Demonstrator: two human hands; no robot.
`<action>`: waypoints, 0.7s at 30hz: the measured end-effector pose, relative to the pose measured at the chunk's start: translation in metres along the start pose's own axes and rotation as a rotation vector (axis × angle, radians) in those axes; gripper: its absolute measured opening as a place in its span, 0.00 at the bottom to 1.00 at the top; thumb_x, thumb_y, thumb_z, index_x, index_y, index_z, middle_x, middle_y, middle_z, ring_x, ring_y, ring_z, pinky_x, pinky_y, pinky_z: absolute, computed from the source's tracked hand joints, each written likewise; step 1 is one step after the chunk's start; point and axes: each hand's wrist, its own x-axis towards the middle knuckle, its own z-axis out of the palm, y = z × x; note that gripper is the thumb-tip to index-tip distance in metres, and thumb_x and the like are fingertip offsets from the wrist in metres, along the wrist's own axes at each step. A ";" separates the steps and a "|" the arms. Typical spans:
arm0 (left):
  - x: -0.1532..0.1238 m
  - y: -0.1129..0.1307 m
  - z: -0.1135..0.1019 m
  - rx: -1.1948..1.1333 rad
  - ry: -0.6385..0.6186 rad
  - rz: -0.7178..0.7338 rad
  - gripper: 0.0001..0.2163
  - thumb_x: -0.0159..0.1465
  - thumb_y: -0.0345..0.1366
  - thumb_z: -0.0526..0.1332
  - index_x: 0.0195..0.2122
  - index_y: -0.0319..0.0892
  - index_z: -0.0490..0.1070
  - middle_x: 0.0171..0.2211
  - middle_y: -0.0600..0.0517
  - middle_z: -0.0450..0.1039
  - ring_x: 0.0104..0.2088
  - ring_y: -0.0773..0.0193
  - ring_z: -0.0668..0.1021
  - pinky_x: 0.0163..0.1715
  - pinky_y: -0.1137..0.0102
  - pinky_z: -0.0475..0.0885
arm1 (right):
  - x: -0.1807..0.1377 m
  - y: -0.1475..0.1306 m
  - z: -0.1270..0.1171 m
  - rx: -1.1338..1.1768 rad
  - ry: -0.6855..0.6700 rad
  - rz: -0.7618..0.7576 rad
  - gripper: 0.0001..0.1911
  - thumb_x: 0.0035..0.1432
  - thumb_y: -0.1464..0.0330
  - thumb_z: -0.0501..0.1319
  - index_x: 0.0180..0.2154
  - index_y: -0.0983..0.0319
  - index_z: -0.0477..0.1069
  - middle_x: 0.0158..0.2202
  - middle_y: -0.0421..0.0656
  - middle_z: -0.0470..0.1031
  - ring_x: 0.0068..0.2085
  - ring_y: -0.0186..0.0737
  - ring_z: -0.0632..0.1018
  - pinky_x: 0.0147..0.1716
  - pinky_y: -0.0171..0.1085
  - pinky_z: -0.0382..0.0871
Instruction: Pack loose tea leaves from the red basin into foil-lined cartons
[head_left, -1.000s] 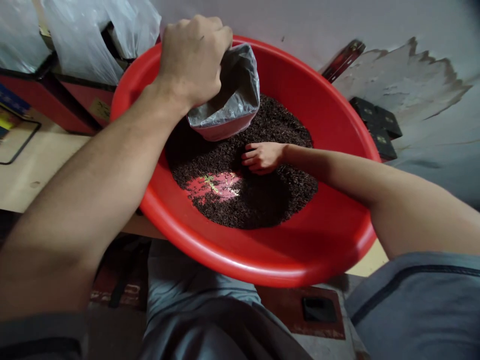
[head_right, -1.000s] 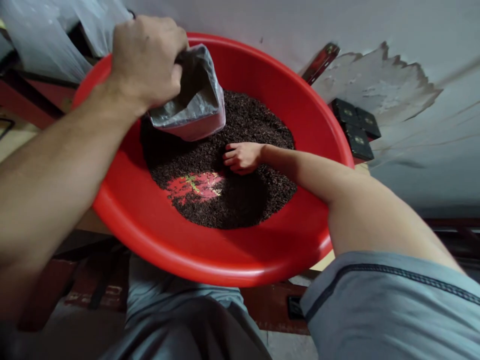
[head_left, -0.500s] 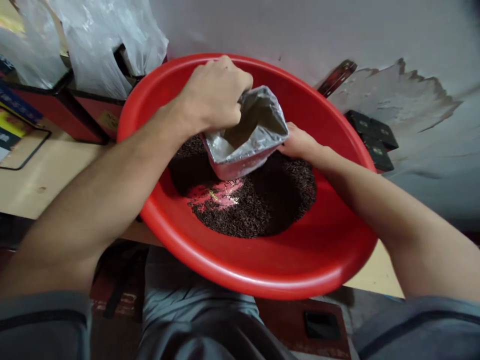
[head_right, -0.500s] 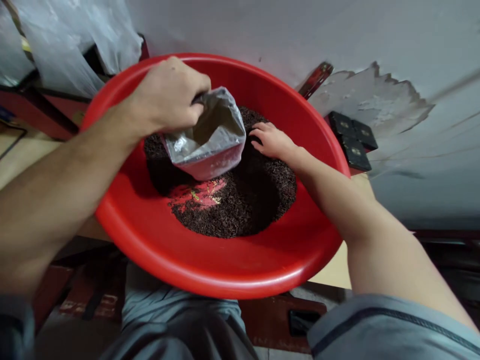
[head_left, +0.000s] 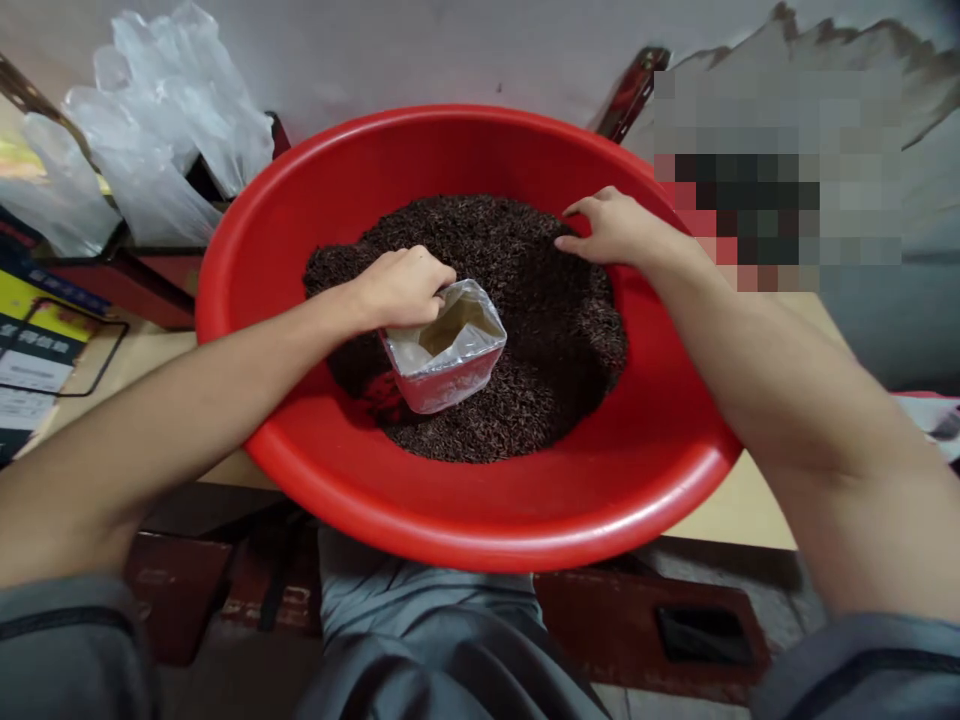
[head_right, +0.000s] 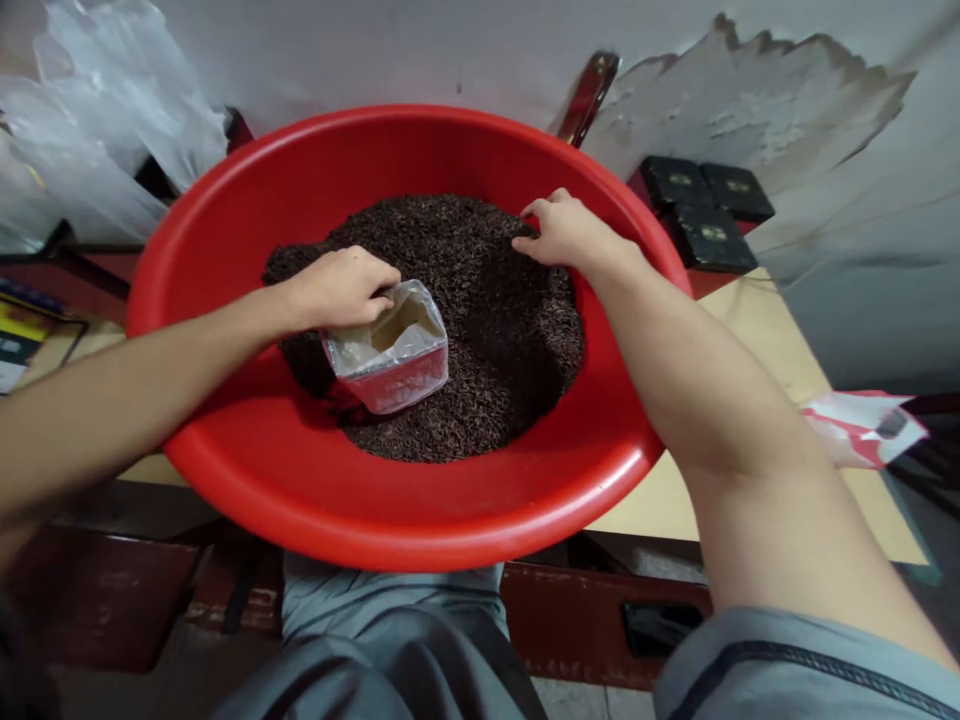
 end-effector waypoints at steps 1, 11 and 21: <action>-0.001 0.003 0.000 0.023 -0.017 0.017 0.12 0.62 0.33 0.58 0.40 0.49 0.82 0.38 0.49 0.83 0.42 0.54 0.82 0.42 0.64 0.76 | 0.001 0.004 0.002 0.016 -0.004 -0.003 0.33 0.61 0.57 0.71 0.60 0.73 0.73 0.57 0.63 0.72 0.56 0.56 0.76 0.61 0.58 0.68; 0.007 0.024 0.008 0.065 0.053 -0.040 0.14 0.66 0.34 0.56 0.44 0.44 0.82 0.45 0.46 0.84 0.45 0.53 0.83 0.44 0.62 0.77 | -0.007 -0.001 -0.021 0.022 -0.117 0.205 0.38 0.66 0.53 0.66 0.66 0.75 0.67 0.66 0.64 0.65 0.62 0.57 0.74 0.62 0.52 0.65; 0.037 0.031 -0.005 0.143 -0.039 -0.026 0.16 0.68 0.33 0.57 0.52 0.43 0.81 0.51 0.44 0.83 0.52 0.51 0.83 0.49 0.62 0.77 | -0.015 -0.016 -0.017 0.079 -0.250 0.320 0.53 0.62 0.42 0.64 0.75 0.67 0.54 0.74 0.65 0.57 0.73 0.67 0.63 0.71 0.58 0.59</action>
